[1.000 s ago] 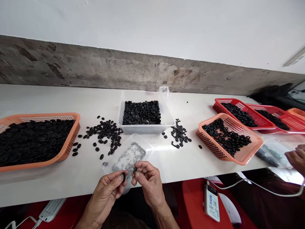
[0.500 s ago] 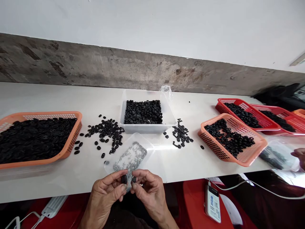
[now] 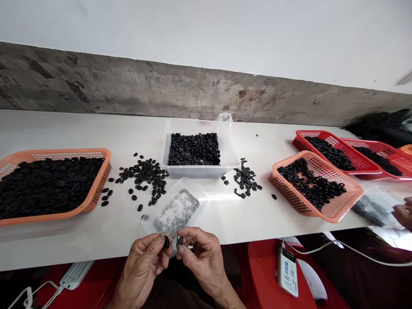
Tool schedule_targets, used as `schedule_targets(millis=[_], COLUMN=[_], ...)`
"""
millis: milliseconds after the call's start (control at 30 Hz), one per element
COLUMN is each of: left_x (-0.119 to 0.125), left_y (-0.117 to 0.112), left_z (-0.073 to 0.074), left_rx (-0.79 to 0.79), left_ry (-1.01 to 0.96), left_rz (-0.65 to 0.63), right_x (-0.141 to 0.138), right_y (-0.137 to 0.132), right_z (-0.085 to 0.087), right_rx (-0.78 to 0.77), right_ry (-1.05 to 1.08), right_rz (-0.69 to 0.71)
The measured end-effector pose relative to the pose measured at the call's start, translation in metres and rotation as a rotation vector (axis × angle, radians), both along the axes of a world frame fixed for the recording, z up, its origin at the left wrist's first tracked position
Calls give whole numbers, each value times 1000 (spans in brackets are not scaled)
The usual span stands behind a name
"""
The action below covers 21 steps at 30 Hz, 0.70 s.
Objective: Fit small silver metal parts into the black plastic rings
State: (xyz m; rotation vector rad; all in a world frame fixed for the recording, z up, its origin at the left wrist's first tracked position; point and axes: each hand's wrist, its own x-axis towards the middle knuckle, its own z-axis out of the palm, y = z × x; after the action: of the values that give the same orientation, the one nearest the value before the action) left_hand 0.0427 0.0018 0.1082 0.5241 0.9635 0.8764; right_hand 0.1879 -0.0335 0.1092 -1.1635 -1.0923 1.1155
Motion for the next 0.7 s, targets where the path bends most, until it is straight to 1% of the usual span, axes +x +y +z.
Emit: schedule_targets(millis=[133,200,367,467,600,700], left_x=[1,0,-5,-9,-10,-10], left_y=[2,3,1,0,0,-3], left_z=[-2,-1,1,2,4,4], left_rx=[-34,-32,-55,-71,-41,17], left_ry=[20,16,-75,-89,-63,-34], left_rz=[10,7,-61,-82,-58,-38], right_x=[1,1,2,3,3,2], right_y=[-2,-2,-2,-3,-5,-6], right_z=[-4,-5,-6,-6,-5,-4], right_rx=[9,7,-21,-39,-29,-19], right_ry=[-80,-87,-56,-52,-73,-85], right_rz=[6,7,18,24,28,36])
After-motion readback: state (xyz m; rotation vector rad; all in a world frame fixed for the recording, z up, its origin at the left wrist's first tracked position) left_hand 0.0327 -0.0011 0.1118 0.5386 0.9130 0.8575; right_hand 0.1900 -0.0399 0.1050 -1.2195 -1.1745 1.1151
